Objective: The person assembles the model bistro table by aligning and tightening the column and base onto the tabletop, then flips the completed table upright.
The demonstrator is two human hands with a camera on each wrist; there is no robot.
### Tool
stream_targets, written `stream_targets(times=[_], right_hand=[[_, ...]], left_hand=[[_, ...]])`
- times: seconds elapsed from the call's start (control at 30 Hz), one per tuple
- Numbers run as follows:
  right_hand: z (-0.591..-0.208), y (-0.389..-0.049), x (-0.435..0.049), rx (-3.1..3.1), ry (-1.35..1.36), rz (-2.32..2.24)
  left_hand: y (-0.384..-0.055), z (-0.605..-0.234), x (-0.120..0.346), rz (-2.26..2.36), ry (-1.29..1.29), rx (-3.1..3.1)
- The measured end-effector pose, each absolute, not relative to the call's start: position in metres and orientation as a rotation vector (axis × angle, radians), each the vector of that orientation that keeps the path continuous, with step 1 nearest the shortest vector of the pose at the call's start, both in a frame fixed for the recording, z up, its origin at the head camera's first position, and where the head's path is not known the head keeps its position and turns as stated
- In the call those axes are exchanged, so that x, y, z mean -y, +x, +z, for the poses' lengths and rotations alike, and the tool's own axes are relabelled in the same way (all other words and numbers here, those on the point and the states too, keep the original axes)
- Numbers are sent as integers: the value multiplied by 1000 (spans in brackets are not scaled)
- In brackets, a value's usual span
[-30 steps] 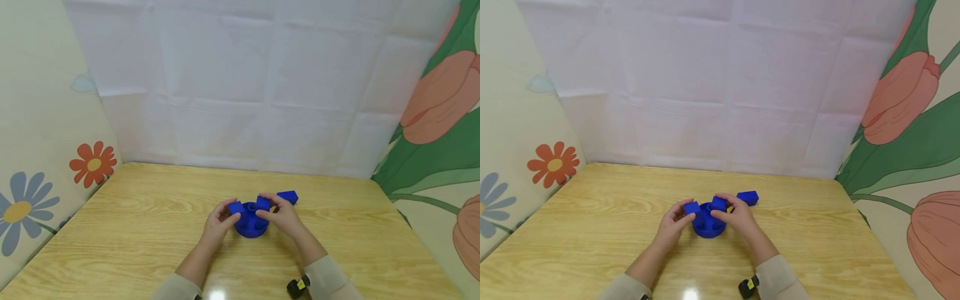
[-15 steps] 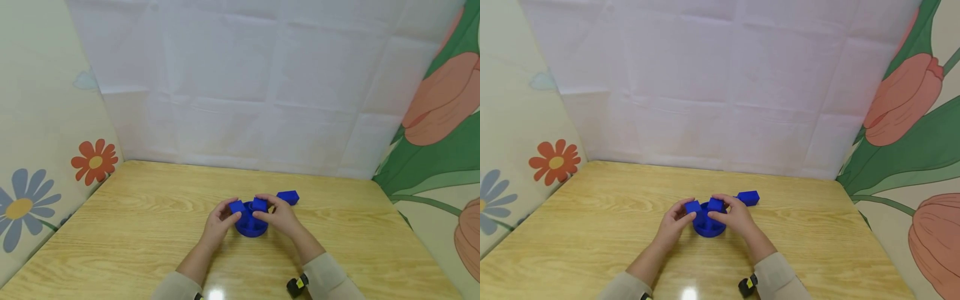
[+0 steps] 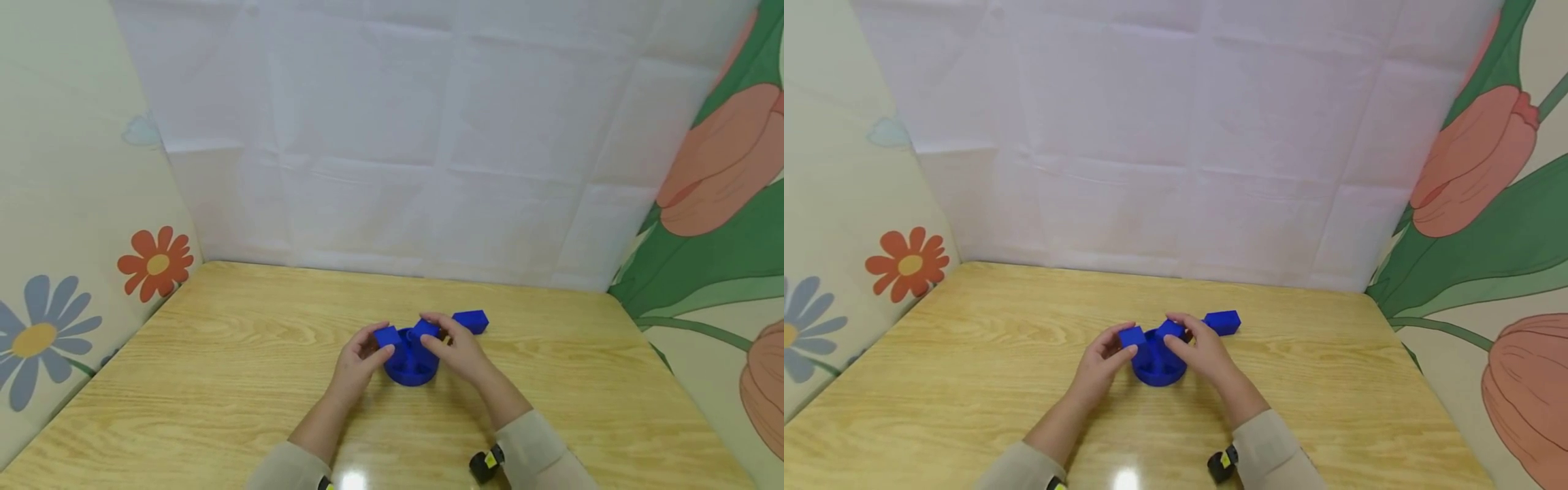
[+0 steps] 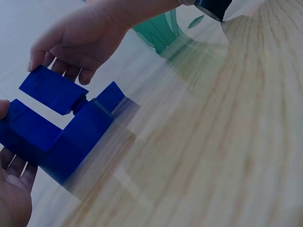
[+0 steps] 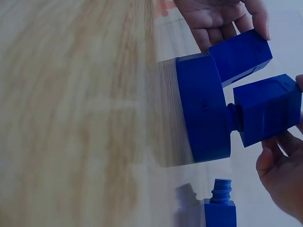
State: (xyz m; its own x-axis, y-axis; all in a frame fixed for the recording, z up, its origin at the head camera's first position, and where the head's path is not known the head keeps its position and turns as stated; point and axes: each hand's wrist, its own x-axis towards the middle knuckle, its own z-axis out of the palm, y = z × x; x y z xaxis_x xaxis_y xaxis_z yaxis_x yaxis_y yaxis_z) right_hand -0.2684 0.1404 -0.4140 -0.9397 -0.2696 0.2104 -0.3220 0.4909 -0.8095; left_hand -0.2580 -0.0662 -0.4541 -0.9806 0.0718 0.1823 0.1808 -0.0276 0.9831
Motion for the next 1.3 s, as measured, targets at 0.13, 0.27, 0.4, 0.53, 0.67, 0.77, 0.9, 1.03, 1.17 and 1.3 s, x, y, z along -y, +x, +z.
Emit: stream_targets(times=[0.13, 0.27, 0.4, 0.53, 0.67, 0.77, 0.9, 1.03, 1.17, 1.3], right_hand=[[-415, -271, -141, 2661, 510, 1512], [-417, -273, -142, 2660, 426, 1570], [-419, -276, -144, 2645, 365, 1627], [-420, -275, -147, 2583, 398, 1653], [-420, -274, -148, 2551, 386, 1665], [-421, -274, -149, 2563, 315, 1675], [-423, -273, -151, 2561, 264, 1683], [-425, -271, -155, 2506, 345, 1753], [-425, -269, -159, 2487, 422, 1809], [-426, -269, -162, 2533, 462, 1797]], left_hand=[[-260, -455, 66, -2183, -276, 2130], [-260, -455, 65, -2186, -281, 2126], [-259, -455, 65, -2180, -294, 2121], [-260, -455, 65, -2180, -291, 2126], [-259, -455, 65, -2178, -295, 2127], [-260, -455, 65, -2180, -293, 2126], [-261, -456, 65, -2182, -284, 2124], [-261, -457, 66, -2182, -274, 2126], [-261, -457, 66, -2190, -269, 2126], [-261, -458, 66, -2198, -269, 2118]])
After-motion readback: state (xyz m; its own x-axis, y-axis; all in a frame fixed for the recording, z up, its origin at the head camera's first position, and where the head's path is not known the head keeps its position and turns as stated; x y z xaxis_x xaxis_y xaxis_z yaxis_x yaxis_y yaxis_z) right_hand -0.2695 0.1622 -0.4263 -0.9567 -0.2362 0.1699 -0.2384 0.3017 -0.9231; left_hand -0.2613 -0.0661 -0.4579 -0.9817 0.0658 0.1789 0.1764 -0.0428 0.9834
